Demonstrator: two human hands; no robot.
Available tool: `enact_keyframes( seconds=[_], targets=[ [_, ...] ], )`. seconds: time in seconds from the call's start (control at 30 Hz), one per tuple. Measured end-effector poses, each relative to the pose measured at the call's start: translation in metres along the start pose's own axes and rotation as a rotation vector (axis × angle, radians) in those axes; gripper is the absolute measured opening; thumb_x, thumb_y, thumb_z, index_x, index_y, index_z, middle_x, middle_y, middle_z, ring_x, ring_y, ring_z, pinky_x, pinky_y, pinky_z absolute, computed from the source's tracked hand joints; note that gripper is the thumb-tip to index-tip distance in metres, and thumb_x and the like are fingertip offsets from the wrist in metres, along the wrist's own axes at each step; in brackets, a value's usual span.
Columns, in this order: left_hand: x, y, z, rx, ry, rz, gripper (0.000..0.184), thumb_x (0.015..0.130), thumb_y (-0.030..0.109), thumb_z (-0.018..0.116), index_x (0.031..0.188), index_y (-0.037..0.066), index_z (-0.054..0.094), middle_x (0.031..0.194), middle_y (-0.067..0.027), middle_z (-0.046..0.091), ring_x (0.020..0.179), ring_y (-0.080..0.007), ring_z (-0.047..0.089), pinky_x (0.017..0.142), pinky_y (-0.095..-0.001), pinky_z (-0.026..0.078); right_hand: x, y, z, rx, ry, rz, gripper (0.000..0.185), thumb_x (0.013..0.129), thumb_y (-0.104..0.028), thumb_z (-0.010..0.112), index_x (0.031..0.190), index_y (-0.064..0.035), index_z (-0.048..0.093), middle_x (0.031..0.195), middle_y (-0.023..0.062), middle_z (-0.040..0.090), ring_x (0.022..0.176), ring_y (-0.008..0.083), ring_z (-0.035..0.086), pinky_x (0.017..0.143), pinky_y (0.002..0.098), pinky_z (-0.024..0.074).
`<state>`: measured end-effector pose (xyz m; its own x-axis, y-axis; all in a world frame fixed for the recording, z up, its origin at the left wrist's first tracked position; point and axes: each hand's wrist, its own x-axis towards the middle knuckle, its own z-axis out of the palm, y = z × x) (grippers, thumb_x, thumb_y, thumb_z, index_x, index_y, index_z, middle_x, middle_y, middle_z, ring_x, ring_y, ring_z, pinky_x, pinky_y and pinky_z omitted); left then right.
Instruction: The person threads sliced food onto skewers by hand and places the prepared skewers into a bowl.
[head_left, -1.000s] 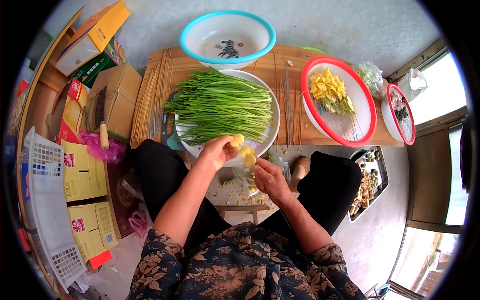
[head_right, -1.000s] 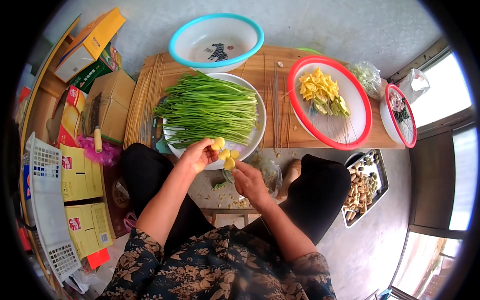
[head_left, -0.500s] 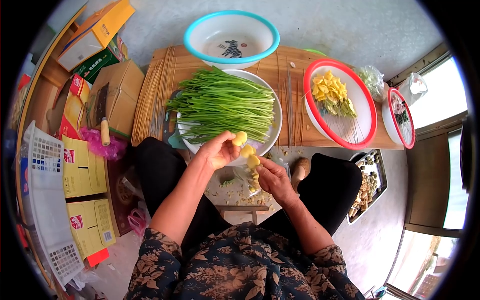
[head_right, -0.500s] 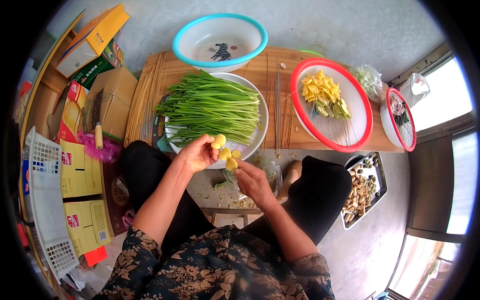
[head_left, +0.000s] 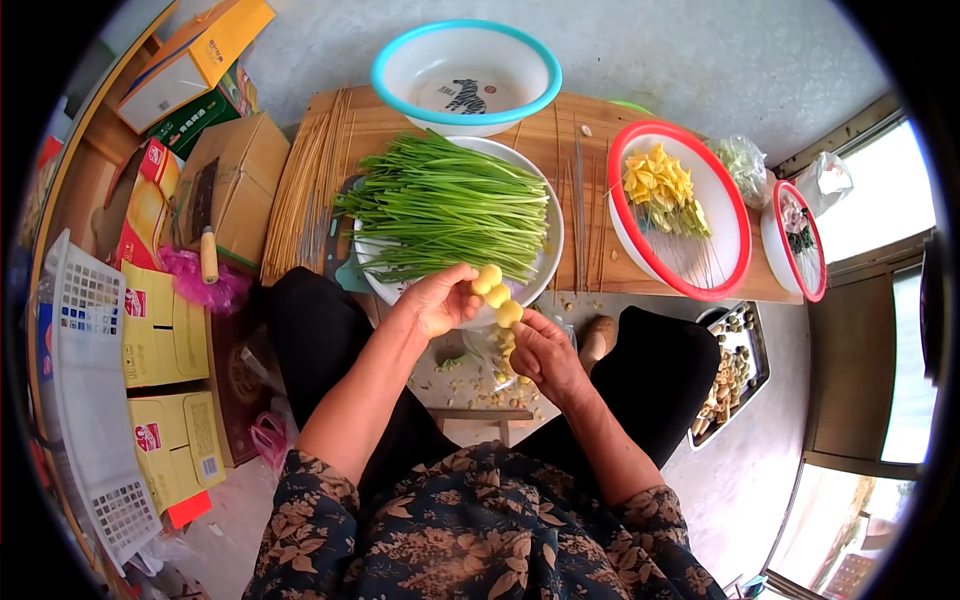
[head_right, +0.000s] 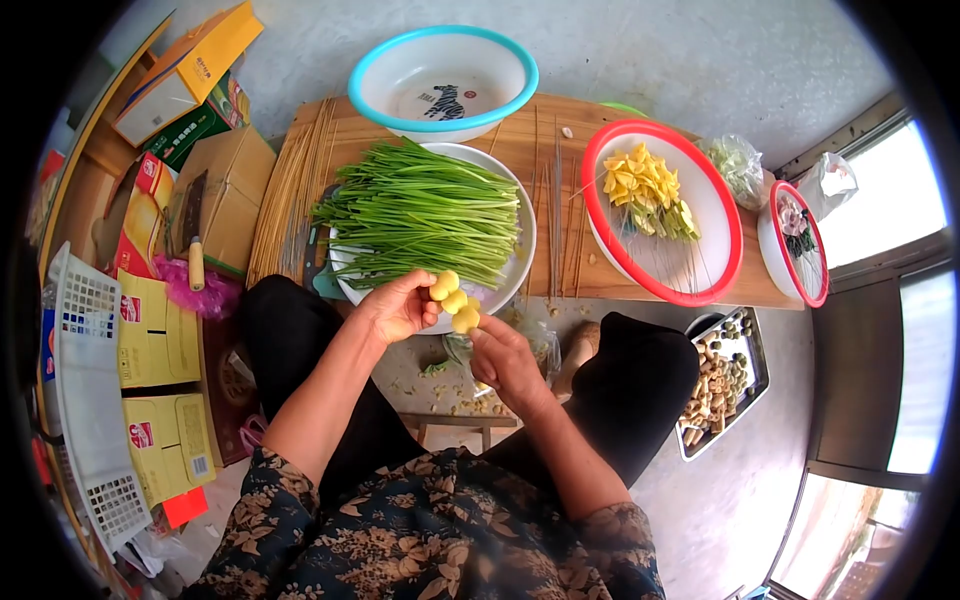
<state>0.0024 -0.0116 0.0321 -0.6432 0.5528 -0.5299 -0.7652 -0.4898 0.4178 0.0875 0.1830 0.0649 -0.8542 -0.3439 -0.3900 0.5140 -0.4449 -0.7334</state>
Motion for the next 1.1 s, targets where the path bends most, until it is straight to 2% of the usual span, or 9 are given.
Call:
enact_keyframes(
  seconds=[0.1,0.17,0.3,0.37,0.6,0.87,0.9,0.97,1.1],
  targets=[
    [0.000,-0.003,0.001,0.067,0.036,0.059,0.017,0.081,0.020,0.060,0.087,0.004,0.058,0.079,-0.0065,0.061,0.059,-0.0133,0.051,0.055,-0.0255,0.047,0.001,0.000,0.002,-0.002,0.016,0.021,0.028,0.093,-0.014,0.048,0.118,-0.0016,0.052,0.051,-0.0039,0.037,0.041,0.0042,0.029,0.040,0.0203,0.0230],
    [0.002,-0.006,0.000,0.128,0.162,0.158,0.018,0.082,0.022,0.059,0.090,0.006,0.058,0.086,-0.0075,0.062,0.068,-0.0157,0.056,0.063,-0.0294,0.049,0.001,0.003,0.003,-0.176,0.087,-0.010,0.026,0.093,-0.016,0.050,0.114,-0.0013,0.054,0.051,-0.0038,0.039,0.041,0.0043,0.032,0.041,0.0200,0.0251],
    [-0.003,-0.005,0.005,0.120,0.194,0.252,0.019,0.083,0.022,0.059,0.094,0.007,0.057,0.093,-0.0091,0.062,0.079,-0.0201,0.060,0.069,-0.0341,0.051,0.000,0.008,-0.003,-0.399,0.074,0.010,0.022,0.093,-0.017,0.051,0.108,-0.0011,0.057,0.051,-0.0033,0.041,0.043,0.0043,0.035,0.042,0.0202,0.0275],
    [-0.002,-0.004,0.004,0.147,0.166,0.239,0.020,0.083,0.022,0.059,0.096,0.007,0.056,0.097,-0.0110,0.061,0.085,-0.0239,0.062,0.074,-0.0373,0.052,0.002,0.014,-0.007,-0.504,0.083,-0.089,0.019,0.093,-0.016,0.051,0.101,-0.0012,0.060,0.052,-0.0031,0.042,0.044,0.0044,0.037,0.042,0.0205,0.0288],
    [0.001,-0.003,0.002,0.142,0.115,0.197,0.019,0.083,0.021,0.060,0.095,0.006,0.056,0.098,-0.0118,0.061,0.086,-0.0247,0.062,0.078,-0.0406,0.052,0.000,0.013,-0.007,-0.416,0.083,-0.045,0.018,0.093,-0.014,0.050,0.099,-0.0013,0.062,0.053,-0.0030,0.041,0.045,0.0047,0.036,0.043,0.0202,0.0281],
    [0.001,-0.003,0.003,0.140,0.067,0.156,0.018,0.084,0.020,0.058,0.096,0.006,0.057,0.098,-0.0121,0.061,0.084,-0.0241,0.062,0.078,-0.0405,0.052,-0.001,0.009,-0.010,-0.108,0.035,0.126,0.020,0.094,-0.015,0.050,0.098,-0.0023,0.063,0.054,-0.0032,0.040,0.046,0.0054,0.035,0.043,0.0199,0.0260],
    [0.001,-0.002,0.004,0.140,0.066,0.156,0.018,0.084,0.020,0.058,0.096,0.006,0.057,0.098,-0.0121,0.061,0.084,-0.0241,0.062,0.078,-0.0405,0.052,0.000,0.012,-0.011,-0.108,0.036,0.125,0.020,0.094,-0.015,0.050,0.098,-0.0023,0.063,0.054,-0.0032,0.040,0.046,0.0054,0.035,0.043,0.0199,0.0260],
    [0.001,-0.002,0.003,0.177,0.075,0.145,0.021,0.085,0.023,0.058,0.097,0.005,0.057,0.095,-0.0118,0.061,0.080,-0.0225,0.062,0.074,-0.0385,0.053,0.001,0.019,-0.011,-0.569,0.130,-0.143,0.020,0.094,-0.015,0.048,0.099,-0.0021,0.063,0.053,-0.0042,0.039,0.046,0.0050,0.033,0.043,0.0199,0.0251],
    [0.003,-0.009,0.006,0.133,0.085,0.181,0.023,0.086,0.024,0.058,0.098,0.005,0.057,0.090,-0.0092,0.061,0.075,-0.0201,0.062,0.070,-0.0356,0.053,-0.001,0.006,-0.010,-0.411,0.132,-0.083,0.021,0.094,-0.016,0.047,0.097,-0.0017,0.063,0.053,-0.0054,0.038,0.045,0.0042,0.032,0.043,0.0198,0.0246]
  ],
)
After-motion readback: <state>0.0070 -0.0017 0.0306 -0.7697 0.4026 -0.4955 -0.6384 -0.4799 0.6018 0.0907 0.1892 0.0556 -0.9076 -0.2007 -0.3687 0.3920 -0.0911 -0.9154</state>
